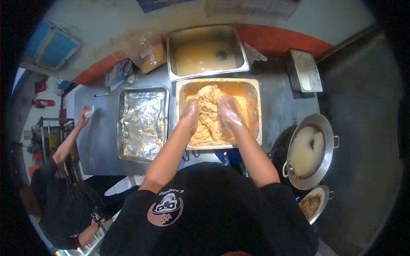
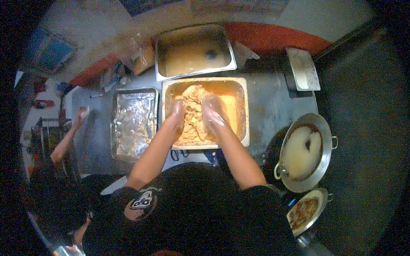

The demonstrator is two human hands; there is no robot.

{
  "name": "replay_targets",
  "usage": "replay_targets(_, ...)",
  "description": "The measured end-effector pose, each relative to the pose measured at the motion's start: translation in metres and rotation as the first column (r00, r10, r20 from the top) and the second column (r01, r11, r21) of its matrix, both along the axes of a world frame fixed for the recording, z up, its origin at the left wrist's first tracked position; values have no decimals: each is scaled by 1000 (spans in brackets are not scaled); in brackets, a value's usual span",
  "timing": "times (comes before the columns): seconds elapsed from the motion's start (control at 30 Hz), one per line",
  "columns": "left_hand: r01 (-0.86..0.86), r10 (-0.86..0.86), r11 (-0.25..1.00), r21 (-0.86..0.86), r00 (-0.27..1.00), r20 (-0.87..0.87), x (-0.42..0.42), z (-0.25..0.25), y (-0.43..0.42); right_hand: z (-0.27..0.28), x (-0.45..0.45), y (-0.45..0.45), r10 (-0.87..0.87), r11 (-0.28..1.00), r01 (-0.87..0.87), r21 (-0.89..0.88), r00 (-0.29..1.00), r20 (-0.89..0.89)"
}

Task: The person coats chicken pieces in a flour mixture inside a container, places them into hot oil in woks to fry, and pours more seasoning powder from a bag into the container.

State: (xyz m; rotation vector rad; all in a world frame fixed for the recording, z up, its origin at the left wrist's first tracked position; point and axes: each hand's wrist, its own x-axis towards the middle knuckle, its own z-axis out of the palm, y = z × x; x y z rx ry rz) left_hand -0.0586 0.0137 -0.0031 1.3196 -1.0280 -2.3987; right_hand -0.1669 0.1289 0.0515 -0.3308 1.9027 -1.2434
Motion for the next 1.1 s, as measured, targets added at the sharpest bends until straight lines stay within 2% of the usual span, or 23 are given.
replay_targets(0.03, 188, -142, 960, -207, 966, 217, 5, -8, -4, 31, 3, 13, 20, 1000, -20, -13, 1000, -1)
replay_targets(0.07, 439, -223, 803, -402, 848, 480, 11, -23, -8, 60, 6, 26, 37, 999, -37, -27, 999, -3)
replay_targets(0.1, 365, -112, 767, -528, 886, 449, 20, -48, -4, 73, 3, 36, 15, 991, -8, -134, 999, 50)
replay_targets(0.13, 591, -219, 390, -706, 804, 552, 30, -28, 0, 68, -7, 46, 98, 995, -97, 7, 994, -41)
replay_targets(0.17, 683, -253, -75, -727, 692, 676, 45, -7, 3, 58, -19, 59, 191, 973, -172, 155, 974, -118)
replay_targets(0.2, 721, -253, -312, -619, 565, 785, 50, -8, 9, 61, -22, 62, 292, 924, -230, 305, 940, -178)
replay_targets(0.23, 682, -223, -532, -501, 458, 860, 56, -8, 14, 86, -23, 52, 378, 801, -287, 525, 923, -73)
replay_targets(0.27, 758, -200, -453, -469, 426, 882, 49, -21, 18, 63, -17, 51, 369, 833, -314, 456, 929, -34)
replay_targets(0.33, 880, -163, -277, -386, 353, 921, 35, -40, 20, -29, -2, 54, 360, 883, -356, 304, 932, 46)
replay_targets(0.37, 812, -259, 161, -561, 583, 770, 38, -36, 26, -63, 12, 54, 218, 959, -254, 123, 944, 249)
replay_targets(0.4, 526, -185, 556, -644, 834, 521, 41, -32, 31, -59, 19, 49, 199, 971, -231, 61, 922, 332)
replay_targets(0.43, 359, -170, 815, -455, 899, 404, 35, -14, 31, -50, 22, 41, 183, 980, -199, -3, 894, 408)
replay_targets(0.47, 301, -149, 909, -290, 881, 449, 28, 6, 34, -41, 23, 31, 176, 984, -163, -70, 862, 476)
replay_targets(0.5, 210, -121, 969, -126, 857, 501, 20, 44, 37, -48, 30, 27, 55, 998, -57, -12, 863, 503)
replay_targets(0.6, -36, -18, 976, 217, 970, 243, 31, 52, 37, -3, 39, 28, 58, 998, -52, -36, 980, 189)
replay_targets(0.63, -52, 17, 968, 245, 990, 143, 34, 31, 39, 54, 36, 26, 58, 993, -29, -115, 965, 257)
replay_targets(0.73, 58, -66, 996, 60, 989, 133, 37, 66, 44, 92, 25, 34, 22, 951, 75, -300, 952, 306)
replay_targets(0.77, 158, -146, 987, -12, 934, 326, 38, 72, 39, 106, 20, 35, -3, 966, 70, -250, 967, 256)
replay_targets(0.87, 133, -29, 956, -263, 931, 363, 38, 32, 30, 78, -21, 28, 38, 999, -36, 12, 972, -232)
replay_targets(0.9, 133, 18, 930, -343, 915, 403, 36, 24, 28, 53, -34, 20, 61, 994, -34, 107, 966, -252)
replay_targets(0.97, 175, 138, 857, -484, 828, 544, 15, 19, 19, -14, -50, 0, -10, 998, 12, 57, 1000, -29)
replay_targets(1.03, 106, 57, 921, -375, 916, 398, 2, -28, -3, -65, -46, -18, -61, 993, 80, -92, 980, 189)
replay_targets(1.1, 16, 38, 976, -216, 969, 243, -2, -49, -7, -80, -37, -24, -22, 981, 72, -182, 965, 262)
